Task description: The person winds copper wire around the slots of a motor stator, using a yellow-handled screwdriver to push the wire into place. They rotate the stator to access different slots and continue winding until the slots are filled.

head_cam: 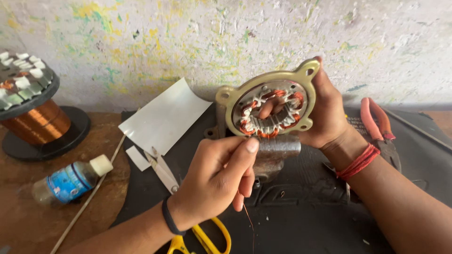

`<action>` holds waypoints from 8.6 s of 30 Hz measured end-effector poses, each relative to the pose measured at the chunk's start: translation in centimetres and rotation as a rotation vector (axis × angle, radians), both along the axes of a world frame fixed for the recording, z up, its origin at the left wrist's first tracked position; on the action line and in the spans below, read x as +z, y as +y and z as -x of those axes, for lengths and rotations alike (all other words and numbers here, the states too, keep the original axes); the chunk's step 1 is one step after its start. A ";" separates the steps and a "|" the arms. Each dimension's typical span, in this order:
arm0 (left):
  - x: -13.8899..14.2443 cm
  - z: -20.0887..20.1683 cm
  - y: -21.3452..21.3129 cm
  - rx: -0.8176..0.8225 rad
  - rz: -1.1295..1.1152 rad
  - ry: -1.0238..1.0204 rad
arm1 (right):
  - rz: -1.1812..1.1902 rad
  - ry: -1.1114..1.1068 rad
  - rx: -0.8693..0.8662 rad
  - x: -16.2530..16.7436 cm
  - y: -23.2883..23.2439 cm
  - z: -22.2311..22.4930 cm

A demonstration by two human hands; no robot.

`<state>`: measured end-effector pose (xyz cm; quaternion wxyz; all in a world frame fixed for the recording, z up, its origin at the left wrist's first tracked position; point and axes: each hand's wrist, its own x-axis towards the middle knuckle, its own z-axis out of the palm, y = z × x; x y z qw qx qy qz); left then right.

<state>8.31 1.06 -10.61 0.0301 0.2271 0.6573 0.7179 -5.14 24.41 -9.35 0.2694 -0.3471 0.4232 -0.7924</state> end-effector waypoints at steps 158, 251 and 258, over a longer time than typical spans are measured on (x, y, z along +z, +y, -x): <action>2.4 -0.7 -0.7 0.447 0.504 0.433 | -0.425 0.334 -0.566 -1.1 -1.3 -4.2; 1.6 3.7 -1.8 0.052 -0.029 0.161 | -0.368 0.490 -0.525 -1.3 0.8 -3.7; 1.6 3.7 -2.2 0.048 -0.008 0.161 | -0.484 0.824 -0.812 -3.2 6.7 -3.1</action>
